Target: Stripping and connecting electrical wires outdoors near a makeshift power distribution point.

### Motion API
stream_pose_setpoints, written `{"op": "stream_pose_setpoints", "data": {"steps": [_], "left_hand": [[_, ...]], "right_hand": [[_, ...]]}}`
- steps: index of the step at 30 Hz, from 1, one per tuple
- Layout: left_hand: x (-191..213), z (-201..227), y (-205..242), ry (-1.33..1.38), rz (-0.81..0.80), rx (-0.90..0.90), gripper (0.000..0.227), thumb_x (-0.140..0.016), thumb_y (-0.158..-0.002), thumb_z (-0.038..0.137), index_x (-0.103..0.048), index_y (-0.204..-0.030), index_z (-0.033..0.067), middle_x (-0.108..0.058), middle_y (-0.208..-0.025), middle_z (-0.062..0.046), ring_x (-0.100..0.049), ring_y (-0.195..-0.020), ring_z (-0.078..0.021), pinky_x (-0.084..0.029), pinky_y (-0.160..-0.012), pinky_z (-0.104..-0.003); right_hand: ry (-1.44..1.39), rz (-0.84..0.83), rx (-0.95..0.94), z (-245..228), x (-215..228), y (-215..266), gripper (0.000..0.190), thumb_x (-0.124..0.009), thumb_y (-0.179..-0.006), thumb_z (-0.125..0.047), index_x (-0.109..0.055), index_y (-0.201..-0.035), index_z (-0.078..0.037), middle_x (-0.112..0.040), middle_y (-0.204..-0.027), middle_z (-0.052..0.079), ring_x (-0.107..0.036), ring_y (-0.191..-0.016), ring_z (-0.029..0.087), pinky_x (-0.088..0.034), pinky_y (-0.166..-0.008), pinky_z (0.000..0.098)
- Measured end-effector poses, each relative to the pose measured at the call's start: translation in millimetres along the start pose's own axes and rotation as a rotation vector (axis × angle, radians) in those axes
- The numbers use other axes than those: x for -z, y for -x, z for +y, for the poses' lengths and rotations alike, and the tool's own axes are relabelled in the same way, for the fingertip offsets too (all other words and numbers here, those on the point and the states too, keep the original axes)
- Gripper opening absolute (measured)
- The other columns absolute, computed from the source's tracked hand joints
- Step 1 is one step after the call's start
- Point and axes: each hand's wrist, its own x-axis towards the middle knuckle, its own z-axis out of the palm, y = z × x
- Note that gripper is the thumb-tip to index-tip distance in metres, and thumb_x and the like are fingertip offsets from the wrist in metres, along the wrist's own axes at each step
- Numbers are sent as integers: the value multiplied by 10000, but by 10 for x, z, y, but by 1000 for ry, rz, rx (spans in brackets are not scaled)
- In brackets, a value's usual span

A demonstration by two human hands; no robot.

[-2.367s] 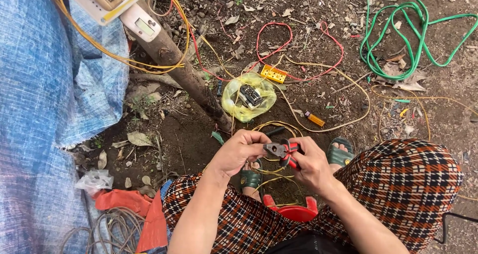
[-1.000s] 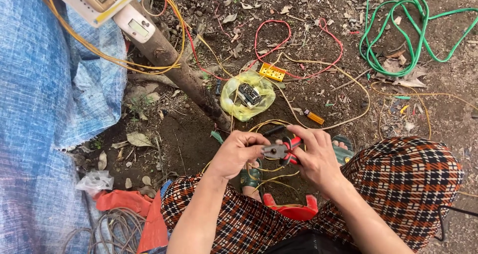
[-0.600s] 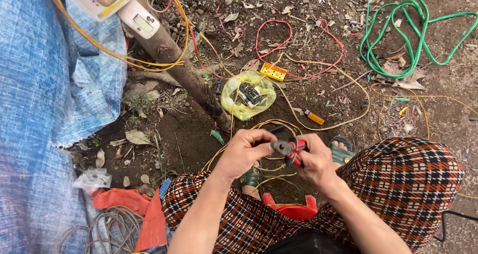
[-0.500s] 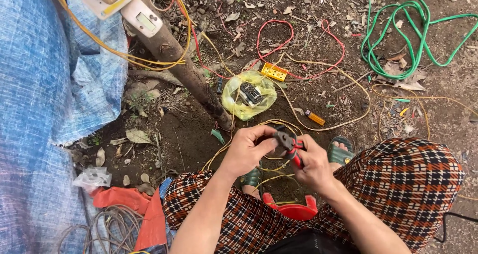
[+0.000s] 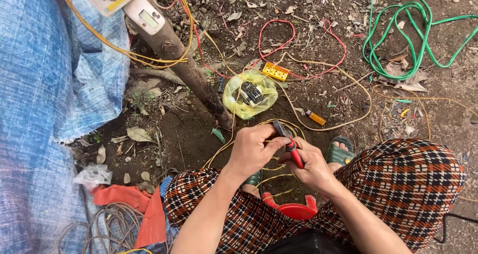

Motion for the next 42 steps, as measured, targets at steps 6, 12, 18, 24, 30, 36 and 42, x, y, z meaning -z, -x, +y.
{"op": "stream_pose_setpoints", "data": {"steps": [6,12,18,24,30,36,42], "left_hand": [[-223,-125,87,11,134,-59,311,-781,-905,199,-634,-656,85,-569,-510,-45,-544,-437,-186,-424,-431,-251],[-354,-522,154,-25,249,-77,351,-725,-959,183,-636,-622,143,-514,-425,35,-405,-376,-92,-327,-376,-210],[-123,-340,58,286,99,204,411,-623,-966,34,-527,-1363,-12,-652,-773,-101,-528,-696,-170,-452,-693,-325],[-123,-408,51,422,121,190,172,-554,-1019,43,-591,-1183,11,-783,-910,-118,-578,-789,-55,-467,-759,-208],[-60,-459,106,334,161,202,152,-653,-967,43,-752,-1083,43,-785,-882,-100,-694,-830,-119,-572,-783,-278],[-75,-528,111,298,146,221,166,-679,-975,91,-779,-1105,68,-757,-874,-97,-674,-799,-116,-569,-708,-276],[-57,-491,30,407,100,251,304,-556,-1045,102,-697,-1307,38,-700,-1023,-138,-579,-847,-130,-564,-737,-283]], "right_hand": [[102,67,5,211,-47,127,147,-682,-791,-15,-773,-800,-130,-665,-892,77,-662,-753,282,-536,-679,321],[336,217,-115,370,56,161,109,-693,-843,-40,-776,-894,-89,-658,-1019,150,-671,-894,367,-548,-775,420],[703,-74,-542,140,398,-374,533,-750,-832,-123,-599,-1340,-70,-258,-1596,193,-357,-1305,504,-381,-977,716],[734,-241,-809,961,219,-379,678,-789,-833,-156,-537,-1458,-236,-216,-1659,73,-262,-1431,423,-144,-1082,797],[689,-233,-990,2149,-121,-192,615,-728,-859,-315,-547,-1446,-343,-332,-1585,34,-325,-1398,386,-275,-1063,705],[681,-285,-1183,3237,-407,314,571,-707,-869,-275,-597,-1426,-328,-386,-1563,41,-374,-1335,419,-368,-961,708],[556,-163,-1151,2721,-374,79,605,-767,-891,-260,-572,-1462,-209,-388,-1565,92,-389,-1359,433,-423,-1003,662]]}}
